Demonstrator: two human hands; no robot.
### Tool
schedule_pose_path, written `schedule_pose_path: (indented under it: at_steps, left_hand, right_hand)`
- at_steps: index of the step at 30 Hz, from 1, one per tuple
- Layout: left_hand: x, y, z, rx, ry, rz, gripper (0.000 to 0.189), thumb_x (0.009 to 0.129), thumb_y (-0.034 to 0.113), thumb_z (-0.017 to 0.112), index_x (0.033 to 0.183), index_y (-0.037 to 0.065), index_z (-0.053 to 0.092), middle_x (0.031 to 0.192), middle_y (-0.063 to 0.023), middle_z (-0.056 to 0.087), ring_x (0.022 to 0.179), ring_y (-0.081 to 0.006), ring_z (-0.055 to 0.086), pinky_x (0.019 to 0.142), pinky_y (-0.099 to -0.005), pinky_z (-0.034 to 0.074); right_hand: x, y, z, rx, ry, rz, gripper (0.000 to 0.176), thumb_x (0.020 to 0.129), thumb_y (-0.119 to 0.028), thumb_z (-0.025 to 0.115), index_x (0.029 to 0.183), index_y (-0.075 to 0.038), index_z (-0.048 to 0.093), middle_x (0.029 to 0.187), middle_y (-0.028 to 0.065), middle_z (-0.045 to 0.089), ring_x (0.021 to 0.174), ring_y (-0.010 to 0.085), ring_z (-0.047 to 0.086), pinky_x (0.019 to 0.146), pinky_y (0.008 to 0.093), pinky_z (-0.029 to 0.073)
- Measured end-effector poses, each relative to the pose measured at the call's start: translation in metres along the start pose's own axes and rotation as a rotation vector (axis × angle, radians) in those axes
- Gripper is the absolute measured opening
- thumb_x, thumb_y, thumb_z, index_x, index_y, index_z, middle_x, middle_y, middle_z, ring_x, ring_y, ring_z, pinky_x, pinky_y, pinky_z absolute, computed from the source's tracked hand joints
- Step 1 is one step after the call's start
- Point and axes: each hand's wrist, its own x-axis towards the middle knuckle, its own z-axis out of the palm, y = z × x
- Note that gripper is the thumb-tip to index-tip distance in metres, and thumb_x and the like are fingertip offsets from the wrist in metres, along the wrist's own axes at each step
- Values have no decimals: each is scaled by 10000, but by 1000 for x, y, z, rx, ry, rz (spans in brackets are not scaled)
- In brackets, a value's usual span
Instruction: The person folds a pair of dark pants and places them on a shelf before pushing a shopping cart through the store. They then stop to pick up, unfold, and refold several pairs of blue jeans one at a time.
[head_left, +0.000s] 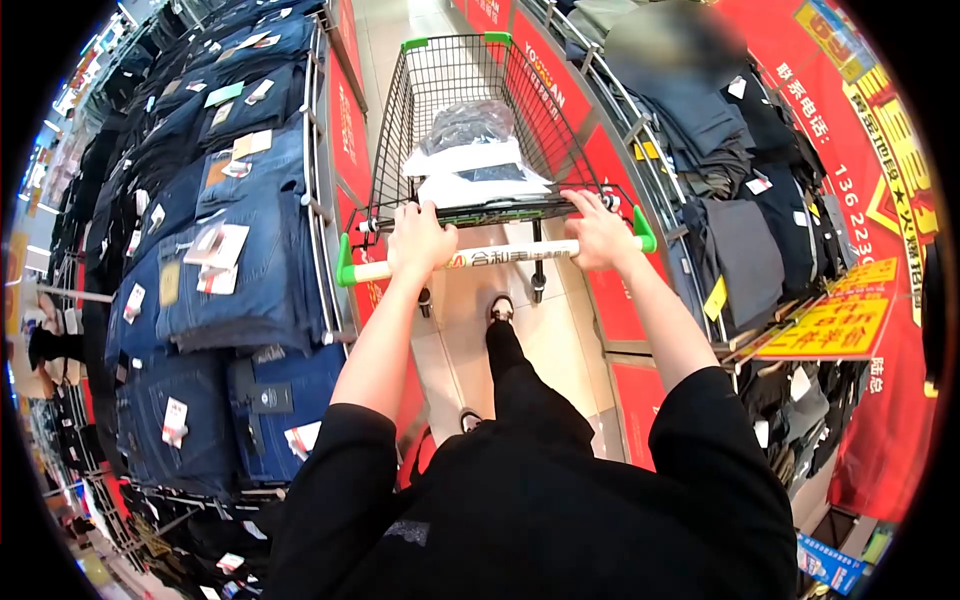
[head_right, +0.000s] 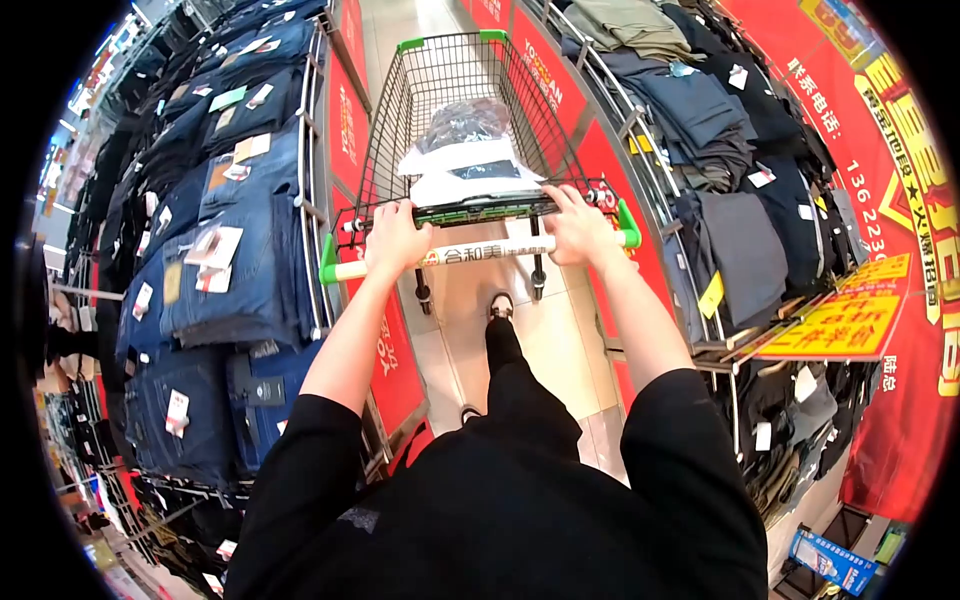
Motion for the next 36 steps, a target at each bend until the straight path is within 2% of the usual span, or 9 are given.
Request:
schedule_pose_path:
  at_steps: [3,12,15,18,23,25,27,33,36]
  left_hand:
    - [66,6,-5,-4,5,-13,449,848,322,612,1188,31,587,1247,-169,573,1264,-312,479,996,-466,484]
    - [266,-2,-11,-18,23,-51,578,840,428,653,1303,92,568,1309,-142,558,1299,-326,453,1054,-481,429]
    - [309,-20,-26,-141,-55,245,795,816,607,679,1384,77,510,1419,-228,435,1370,-377,358,1136,-462,337]
    - [349,-39,-55,167,-203,470,827,725,569,781,1386,143,522,1477,-221,361,1402,-419,309,1140,-488,343]
    - [443,-51,-68,150,-148,463,541,697,298,747,1208,152,648,1466,-216,391,1356,-417,373,1079,-492,415]
    - [488,-60,-72,159,-87,468,435,671,317,754,1060,129,704,1432,-202,444,1346,-382,412,1058,-469,444]
    - [535,-70,-76,156,-56,463,399,649,330,752,982,112,721,1431,-185,465,1355,-346,420,1048,-452,460]
    - [671,-90,-96,153,-86,422,359,635,323,726,912,96,729,1428,-186,471,1350,-327,424,1025,-428,478]
    - [733,-94,-106,168,-119,408,343,637,322,712,892,93,738,1415,-189,477,1340,-322,433,1000,-432,497]
  right_hand:
    - [61,32,-9,-38,85,-39,207,657,-218,673,818,-102,732,1428,142,496,1333,319,435,973,414,525]
    - [251,132,-19,-5,-75,-4,296,657,-180,685,936,-93,729,1538,130,360,1422,346,342,1091,429,438]
    - [302,152,-29,3,-158,26,319,676,-181,678,986,-157,747,1565,126,322,1445,345,296,1102,432,427]
    - [352,167,-38,24,-196,8,339,680,-157,643,1001,-164,751,1577,126,303,1461,342,262,1107,433,421]
    - [445,192,-43,37,-224,-3,373,676,-144,626,1023,-179,757,1582,129,290,1461,350,255,1121,450,402]
    - [490,207,-38,-11,-211,-5,376,702,-206,632,1056,-208,757,1594,106,280,1468,334,247,1088,450,454]
    - [532,220,-37,16,-200,0,368,702,-191,632,1048,-203,758,1588,119,287,1460,351,255,1112,452,416]
    - [666,266,-30,-16,-180,-46,349,708,-201,640,1035,-178,760,1573,206,284,1446,409,262,1182,450,296]
    - [724,289,-25,-3,-147,-29,327,719,-191,635,1021,-176,761,1578,190,288,1447,403,265,1165,444,330]
